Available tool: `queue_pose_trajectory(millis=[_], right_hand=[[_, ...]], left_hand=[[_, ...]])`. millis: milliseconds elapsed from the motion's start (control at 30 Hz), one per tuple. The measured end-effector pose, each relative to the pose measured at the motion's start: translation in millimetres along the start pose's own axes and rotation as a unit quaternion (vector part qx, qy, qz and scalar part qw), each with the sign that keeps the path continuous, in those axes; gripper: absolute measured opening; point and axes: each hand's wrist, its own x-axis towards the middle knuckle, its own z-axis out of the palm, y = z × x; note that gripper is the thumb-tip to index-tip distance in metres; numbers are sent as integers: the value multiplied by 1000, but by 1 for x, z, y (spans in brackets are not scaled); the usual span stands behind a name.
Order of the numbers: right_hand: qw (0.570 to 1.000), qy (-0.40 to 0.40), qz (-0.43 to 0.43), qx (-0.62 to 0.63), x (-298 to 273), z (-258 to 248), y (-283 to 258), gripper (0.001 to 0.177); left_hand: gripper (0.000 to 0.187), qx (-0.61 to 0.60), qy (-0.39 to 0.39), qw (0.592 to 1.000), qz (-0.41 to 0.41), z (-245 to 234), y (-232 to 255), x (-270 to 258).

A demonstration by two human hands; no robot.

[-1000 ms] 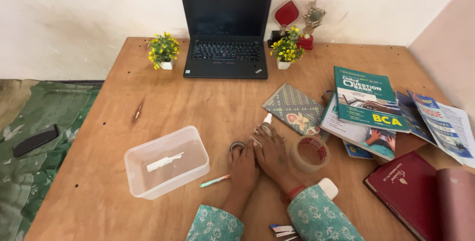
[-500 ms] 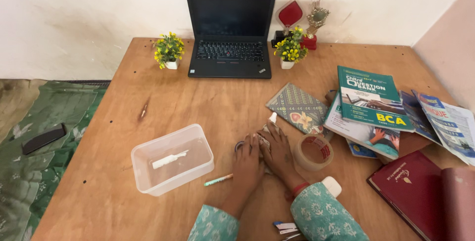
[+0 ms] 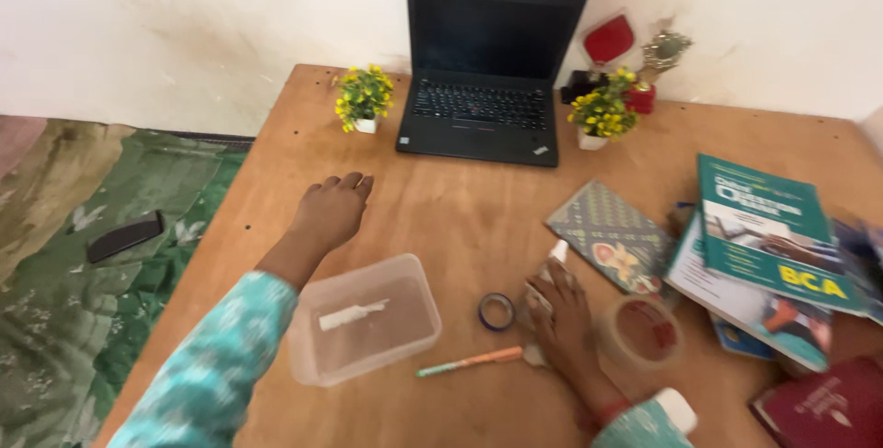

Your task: The person wipes a thermos, a small potted plant, and several books and notebooks on a wooden desk using a cloth. They move items aside to access the surface and continue wiping each object individually.

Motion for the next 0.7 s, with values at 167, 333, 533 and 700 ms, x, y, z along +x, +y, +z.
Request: queue_pose_trajectory(millis=[167, 333, 533, 700], right_hand=[[1000, -4, 15, -6, -1, 2, -1, 42], [999, -30, 41, -17, -5, 6, 8, 44], [998, -59, 22, -27, -14, 15, 33, 49], [996, -68, 46, -30, -26, 20, 41, 52]], left_hand=[[63, 68, -125, 985, -99, 97, -73, 73], [72, -101, -113, 979, -137, 154, -98, 128], [80, -178, -129, 960, -176, 170, -90, 155], [82, -136, -122, 968, -173, 166, -86, 158]])
